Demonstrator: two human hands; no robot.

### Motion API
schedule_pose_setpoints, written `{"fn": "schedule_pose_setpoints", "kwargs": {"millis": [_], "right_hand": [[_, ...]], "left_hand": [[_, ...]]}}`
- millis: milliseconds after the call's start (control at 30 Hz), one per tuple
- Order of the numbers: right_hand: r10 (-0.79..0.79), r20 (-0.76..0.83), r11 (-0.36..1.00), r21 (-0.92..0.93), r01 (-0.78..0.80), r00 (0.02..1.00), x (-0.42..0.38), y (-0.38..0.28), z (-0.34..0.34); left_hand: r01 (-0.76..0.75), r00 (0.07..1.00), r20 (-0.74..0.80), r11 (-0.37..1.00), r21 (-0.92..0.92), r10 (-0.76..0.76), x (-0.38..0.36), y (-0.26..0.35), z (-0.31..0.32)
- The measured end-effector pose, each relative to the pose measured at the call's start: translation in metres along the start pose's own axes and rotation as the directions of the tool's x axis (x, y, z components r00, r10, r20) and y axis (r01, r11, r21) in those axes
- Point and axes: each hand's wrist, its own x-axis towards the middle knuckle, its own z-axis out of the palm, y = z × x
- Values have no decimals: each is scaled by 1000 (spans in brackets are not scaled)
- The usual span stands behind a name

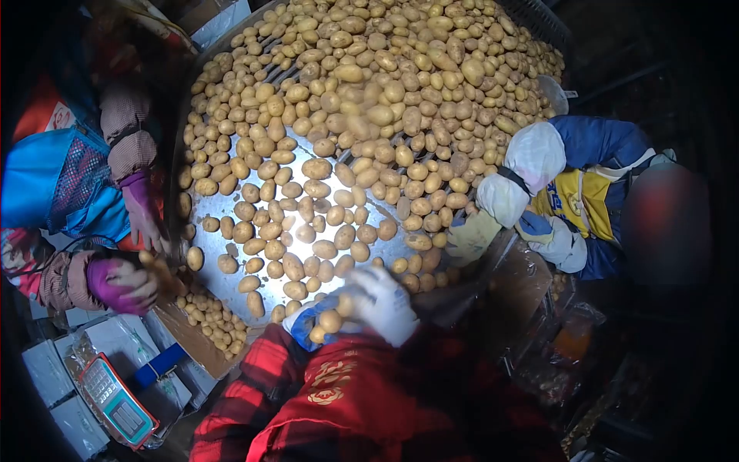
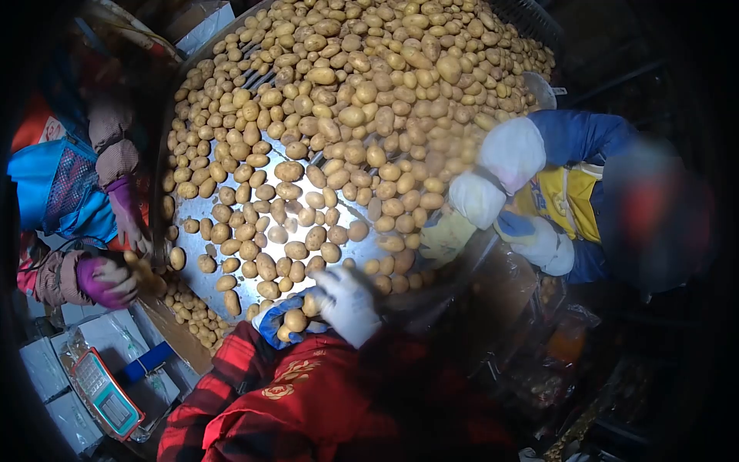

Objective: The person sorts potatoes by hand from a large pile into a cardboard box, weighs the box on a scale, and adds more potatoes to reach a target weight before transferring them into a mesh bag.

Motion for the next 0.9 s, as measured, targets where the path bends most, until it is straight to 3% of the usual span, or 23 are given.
{"fn": "schedule_pose_setpoints", "kwargs": {"millis": [33,100,133,200,233,267,333,367,467,500,600,633,733,767,867,900], "right_hand": [[113,79,981,-169,-99,990,9,5,-4],[304,242,871,-462,-166,921,27,28,4],[353,273,843,-507,-177,895,38,37,11],[445,329,785,-591,-186,833,58,48,25],[329,242,904,-360,-230,913,49,54,24],[323,239,923,-294,-249,916,44,46,18],[309,242,947,-167,-274,920,34,29,7],[150,235,988,9,-157,960,22,29,12],[93,266,983,-177,-46,960,14,31,8],[111,279,900,-436,23,954,19,37,1],[43,176,755,-650,84,983,47,12,-16],[-13,287,763,-616,195,958,50,17,-1],[49,292,650,-735,191,955,51,39,51],[157,339,771,-629,99,927,54,42,50],[138,125,975,-189,-113,982,42,24,27],[211,309,976,-12,-218,927,41,16,11]], "left_hand": [[197,980,37,951,-239,-194,-5,-9,-2],[363,930,108,840,-404,-350,-9,-32,-12],[437,894,142,763,-476,-424,-11,-43,-17],[333,908,146,466,-819,-392,-4,-25,-15],[259,915,145,271,-927,-377,-1,-13,-14],[172,922,140,56,-984,-362,2,-4,-14],[116,943,48,190,-975,-329,10,9,-17],[89,969,86,3,-996,-232,12,-4,-18],[52,935,58,-27,-998,-350,20,-3,-15],[52,929,67,-53,-997,-364,19,2,-15],[136,922,89,100,-986,-376,7,6,-25],[127,930,91,79,-989,-356,5,7,-26],[31,950,58,-91,-995,-307,0,2,-25],[37,952,77,-138,-990,-298,-2,1,-25],[8,963,27,-70,-998,-267,-7,1,-18],[-4,968,24,-111,-994,-250,-6,2,-17]]}}
